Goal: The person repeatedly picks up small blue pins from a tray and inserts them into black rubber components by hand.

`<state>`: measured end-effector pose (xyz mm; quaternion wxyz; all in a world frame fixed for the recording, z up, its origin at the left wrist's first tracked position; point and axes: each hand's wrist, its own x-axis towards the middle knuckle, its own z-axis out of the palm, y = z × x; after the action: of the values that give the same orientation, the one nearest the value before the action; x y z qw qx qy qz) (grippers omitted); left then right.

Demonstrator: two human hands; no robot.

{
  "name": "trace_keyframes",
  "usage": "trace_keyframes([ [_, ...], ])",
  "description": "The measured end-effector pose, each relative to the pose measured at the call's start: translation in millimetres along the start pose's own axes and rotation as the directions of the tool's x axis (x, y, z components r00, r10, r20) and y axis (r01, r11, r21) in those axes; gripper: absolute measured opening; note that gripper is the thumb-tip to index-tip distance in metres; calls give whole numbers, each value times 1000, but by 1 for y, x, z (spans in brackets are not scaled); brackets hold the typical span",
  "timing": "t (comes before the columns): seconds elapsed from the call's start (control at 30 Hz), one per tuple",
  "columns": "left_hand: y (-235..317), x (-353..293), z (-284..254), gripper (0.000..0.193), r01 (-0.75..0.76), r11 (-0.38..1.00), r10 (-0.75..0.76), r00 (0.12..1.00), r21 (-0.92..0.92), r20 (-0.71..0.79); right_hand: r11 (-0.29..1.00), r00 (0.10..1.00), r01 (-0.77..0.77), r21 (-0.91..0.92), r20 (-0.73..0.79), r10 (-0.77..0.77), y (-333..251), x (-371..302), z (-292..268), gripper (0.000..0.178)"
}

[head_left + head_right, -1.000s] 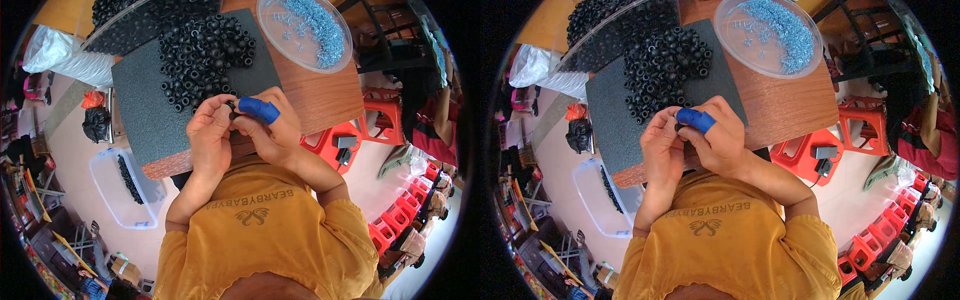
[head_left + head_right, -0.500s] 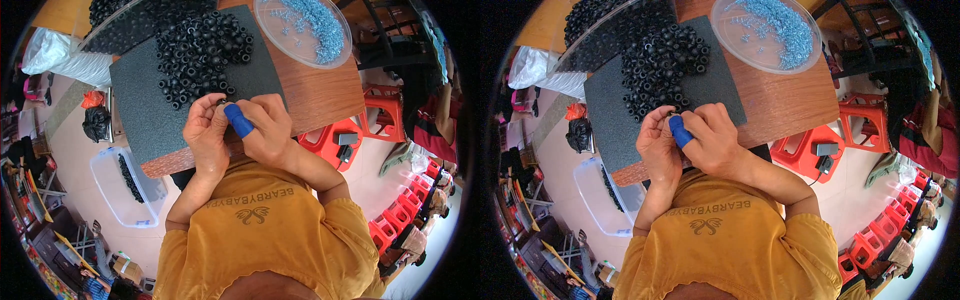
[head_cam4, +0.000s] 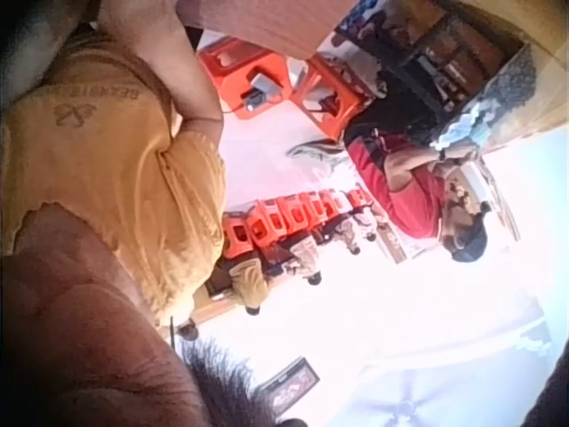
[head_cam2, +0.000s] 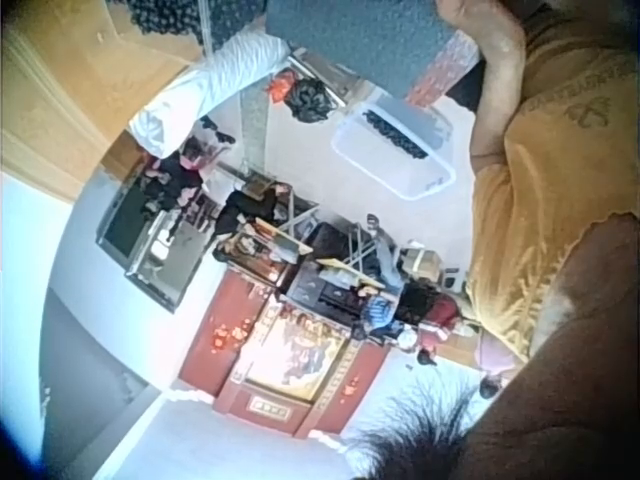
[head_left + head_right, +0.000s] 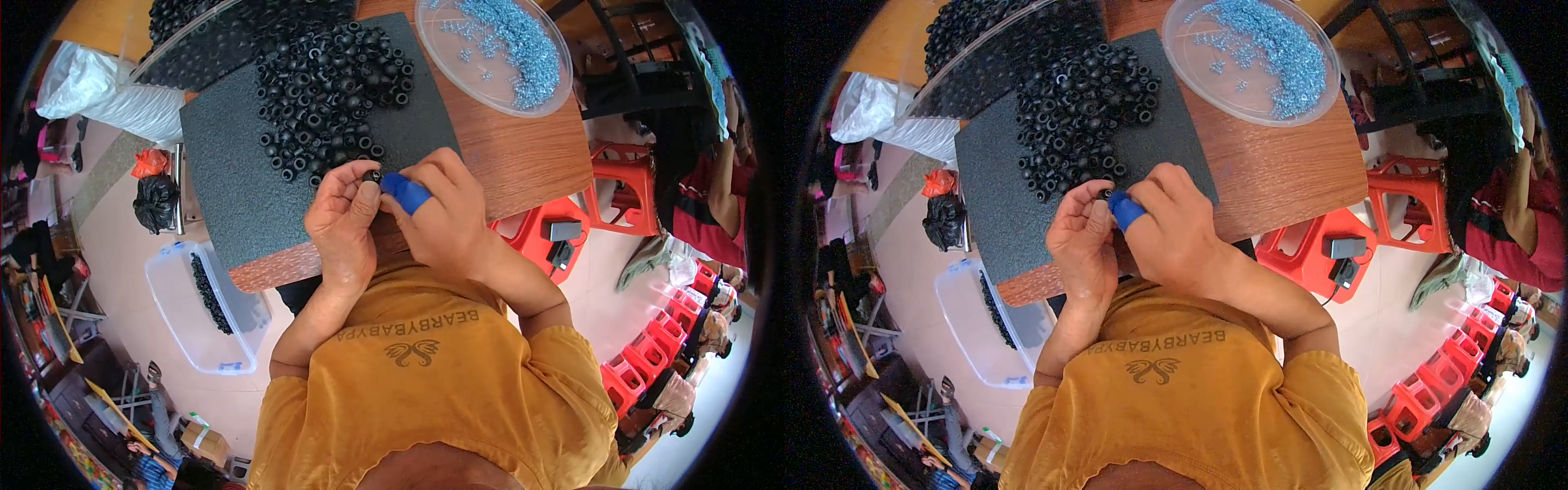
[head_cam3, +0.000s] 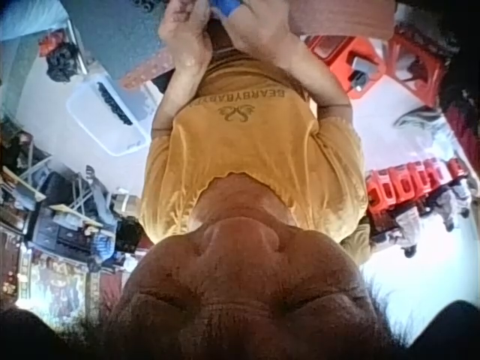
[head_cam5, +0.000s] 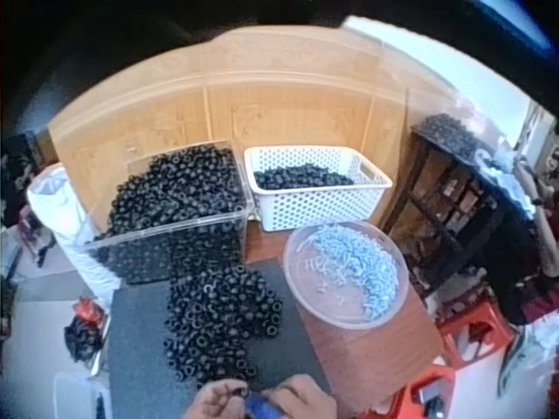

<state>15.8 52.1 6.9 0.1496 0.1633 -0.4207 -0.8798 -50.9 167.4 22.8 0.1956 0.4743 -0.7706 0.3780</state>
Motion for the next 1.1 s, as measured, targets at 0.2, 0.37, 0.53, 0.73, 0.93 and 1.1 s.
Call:
trace_keyframes([
  [0.2,-3,1,-2,23,-24,1000,24,1000,10,-4,997,1000,-15,70,3,15,0,2,-4,26],
  [0.37,2,1,-2,23,11,1000,-10,999,-26,39,960,983,-183,210,72,172,1,8,-22,20],
  [0.53,2,1,-4,24,19,998,-26,994,67,108,866,932,-354,354,57,357,7,8,-27,17],
  [0.73,9,0,-2,24,136,989,-142,982,57,127,738,873,-464,489,113,474,8,3,-17,21],
  [0.93,13,1,-4,22,202,977,-211,966,75,152,703,870,-471,532,152,468,12,2,-15,22],
  [1.1,13,3,-4,22,206,975,-217,961,83,172,688,858,-499,528,190,477,14,5,-17,22],
])
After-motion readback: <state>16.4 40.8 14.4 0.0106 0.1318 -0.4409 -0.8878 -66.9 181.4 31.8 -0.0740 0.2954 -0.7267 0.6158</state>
